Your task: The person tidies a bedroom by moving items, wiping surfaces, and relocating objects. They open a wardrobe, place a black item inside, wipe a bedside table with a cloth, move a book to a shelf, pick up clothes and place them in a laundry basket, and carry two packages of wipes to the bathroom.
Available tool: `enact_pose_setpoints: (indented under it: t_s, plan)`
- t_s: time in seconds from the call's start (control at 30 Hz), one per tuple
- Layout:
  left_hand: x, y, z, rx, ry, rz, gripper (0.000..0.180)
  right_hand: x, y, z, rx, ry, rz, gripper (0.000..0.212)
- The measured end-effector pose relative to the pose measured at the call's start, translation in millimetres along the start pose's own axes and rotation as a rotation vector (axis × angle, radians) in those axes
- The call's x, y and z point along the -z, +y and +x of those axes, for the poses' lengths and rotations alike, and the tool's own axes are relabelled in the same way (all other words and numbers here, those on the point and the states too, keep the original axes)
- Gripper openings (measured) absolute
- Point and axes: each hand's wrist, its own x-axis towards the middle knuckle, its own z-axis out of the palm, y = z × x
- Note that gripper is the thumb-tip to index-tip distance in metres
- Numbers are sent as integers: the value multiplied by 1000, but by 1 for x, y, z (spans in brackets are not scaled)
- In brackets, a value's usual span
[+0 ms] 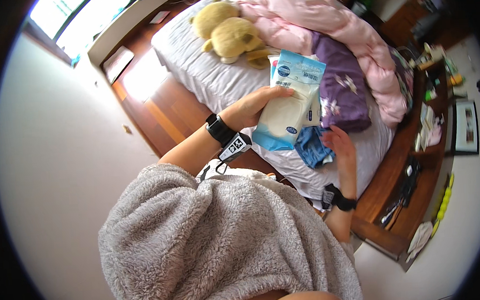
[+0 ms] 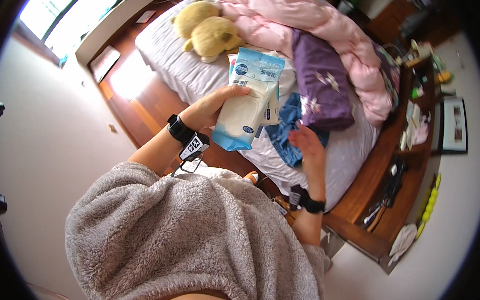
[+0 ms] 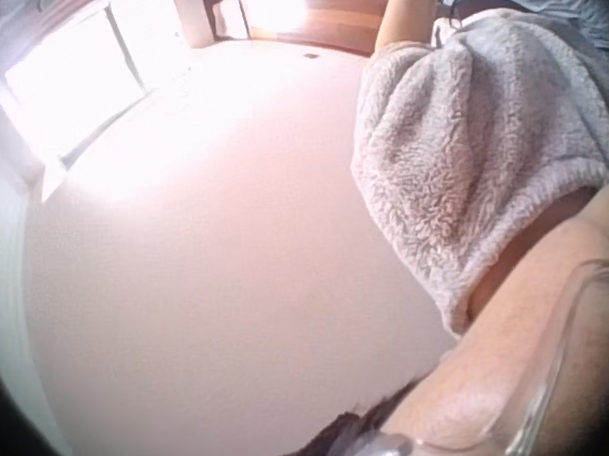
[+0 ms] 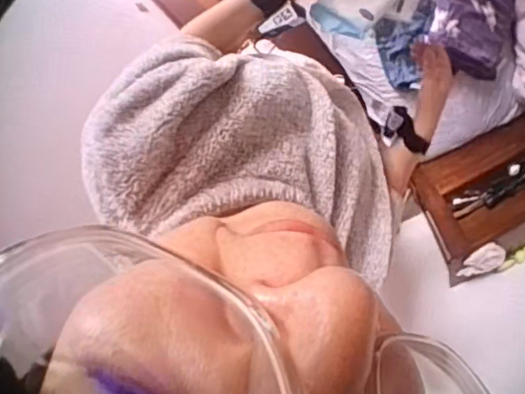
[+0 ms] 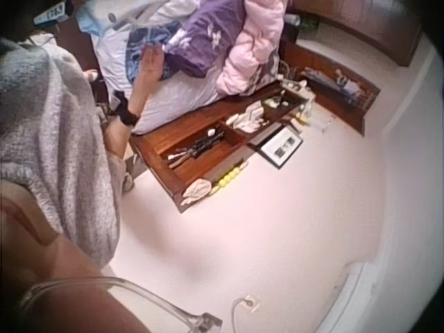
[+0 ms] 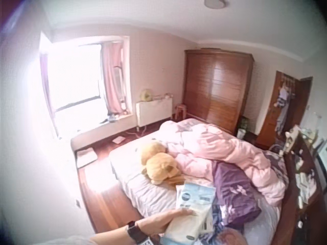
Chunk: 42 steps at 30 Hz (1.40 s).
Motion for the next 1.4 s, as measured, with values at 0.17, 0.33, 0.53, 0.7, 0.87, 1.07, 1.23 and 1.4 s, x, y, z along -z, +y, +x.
enact_pose_setpoints:
  t_s: [0.17,0.33,0.53,0.7,0.87,1.07,1.23,1.4]
  plan:
    - [128,51,-117,-204,136,13,48,-229,-23,103,-128,-415,413,51]
    - [244,99,-228,-354,362,-141,49,-418,-16,157,-441,-620,554,49]
    - [392,208,-300,-426,470,-243,51,-600,-20,270,-595,-778,684,42]
    - [465,241,-281,-447,641,-190,53,-668,-4,346,-568,-750,645,40]
    - [615,379,-285,-594,727,-183,46,-814,-13,509,-540,-816,593,41]
    - [742,504,-324,-699,829,-214,43,-973,-43,648,-528,-941,503,42]
    - [900,625,-347,-720,801,-200,42,-1107,-52,793,-170,-852,210,60]
    - [1024,684,-332,-604,929,-141,43,-1179,-13,880,-143,-939,33,56]
